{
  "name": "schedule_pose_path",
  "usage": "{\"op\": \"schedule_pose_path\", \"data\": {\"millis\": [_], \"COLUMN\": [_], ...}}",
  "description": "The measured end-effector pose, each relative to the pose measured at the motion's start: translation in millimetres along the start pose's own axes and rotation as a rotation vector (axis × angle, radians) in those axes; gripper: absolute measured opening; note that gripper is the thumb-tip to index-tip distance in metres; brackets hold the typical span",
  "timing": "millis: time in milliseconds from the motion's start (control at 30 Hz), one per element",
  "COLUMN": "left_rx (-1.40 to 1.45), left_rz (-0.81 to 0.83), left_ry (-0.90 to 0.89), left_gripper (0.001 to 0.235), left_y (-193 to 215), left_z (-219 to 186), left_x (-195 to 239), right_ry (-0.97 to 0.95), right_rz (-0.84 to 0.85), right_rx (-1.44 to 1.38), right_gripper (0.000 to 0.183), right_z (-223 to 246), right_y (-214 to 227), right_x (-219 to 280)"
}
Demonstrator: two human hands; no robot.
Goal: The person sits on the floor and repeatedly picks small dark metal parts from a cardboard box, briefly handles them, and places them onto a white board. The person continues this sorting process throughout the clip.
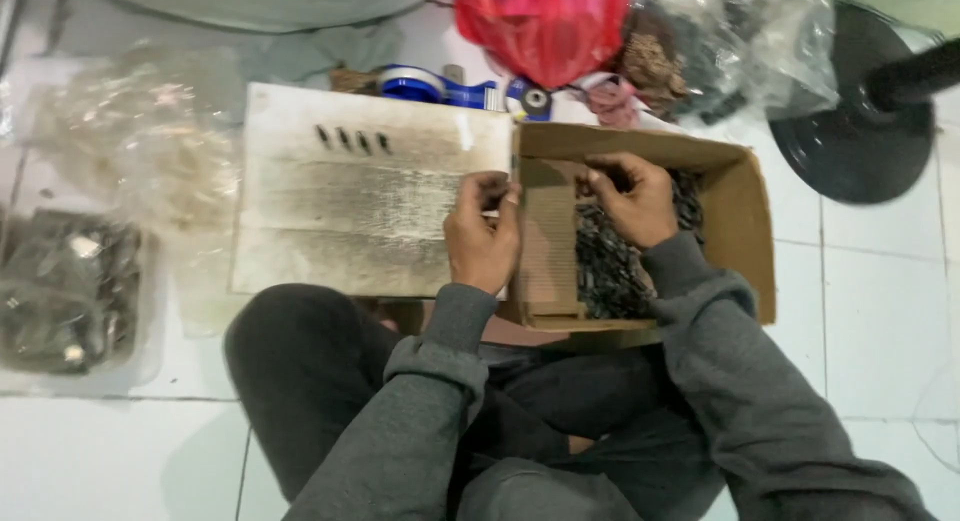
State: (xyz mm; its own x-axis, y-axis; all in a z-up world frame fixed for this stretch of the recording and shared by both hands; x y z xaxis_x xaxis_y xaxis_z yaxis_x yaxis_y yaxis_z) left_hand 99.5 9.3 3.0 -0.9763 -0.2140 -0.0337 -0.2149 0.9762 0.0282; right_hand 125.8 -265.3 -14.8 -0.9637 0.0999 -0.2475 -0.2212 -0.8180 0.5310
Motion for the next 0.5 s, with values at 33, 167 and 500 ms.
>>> {"op": "schedule_pose_path", "data": {"millis": [33, 167, 500], "left_rx": [-0.001, -0.201, -0.761], "left_rz": [0.017, 0.326, 0.62], "left_ry": [-0.002, 0.026, 0.231], "left_gripper": [0.019, 0.019, 0.039], "left_y": [-17.1, -101.1, -183.5], "left_z": [8.6, 60.3, 146.2], "left_x": [4.6, 28.4, 70.3], "right_ry": [-0.009, -0.098, -0.428], "right_rz": [-0.014, 0.045, 0.305], "right_rx": [0.002, 0.254, 0.448], "right_gripper": [0.021, 0.019, 0.02], "right_z": [-14.3, -82.2, -187.9], "right_y": [14.3, 36.9, 4.4], "right_x": [10.6, 62.8, 99.8]}}
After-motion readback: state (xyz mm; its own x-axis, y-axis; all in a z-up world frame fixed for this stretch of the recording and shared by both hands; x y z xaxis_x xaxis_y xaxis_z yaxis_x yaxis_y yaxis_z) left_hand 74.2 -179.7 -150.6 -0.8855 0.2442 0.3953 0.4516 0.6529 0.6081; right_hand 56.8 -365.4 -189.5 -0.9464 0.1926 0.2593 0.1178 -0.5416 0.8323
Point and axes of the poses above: each hand's wrist, its own x-axis away from the middle knuckle, its own y-axis out of the back of the hand, z = x × y, the point moved 10 cm from there along -x, towards the middle knuckle, and after that the axes turned 7 degrees about -z, right-handed, at the moved point
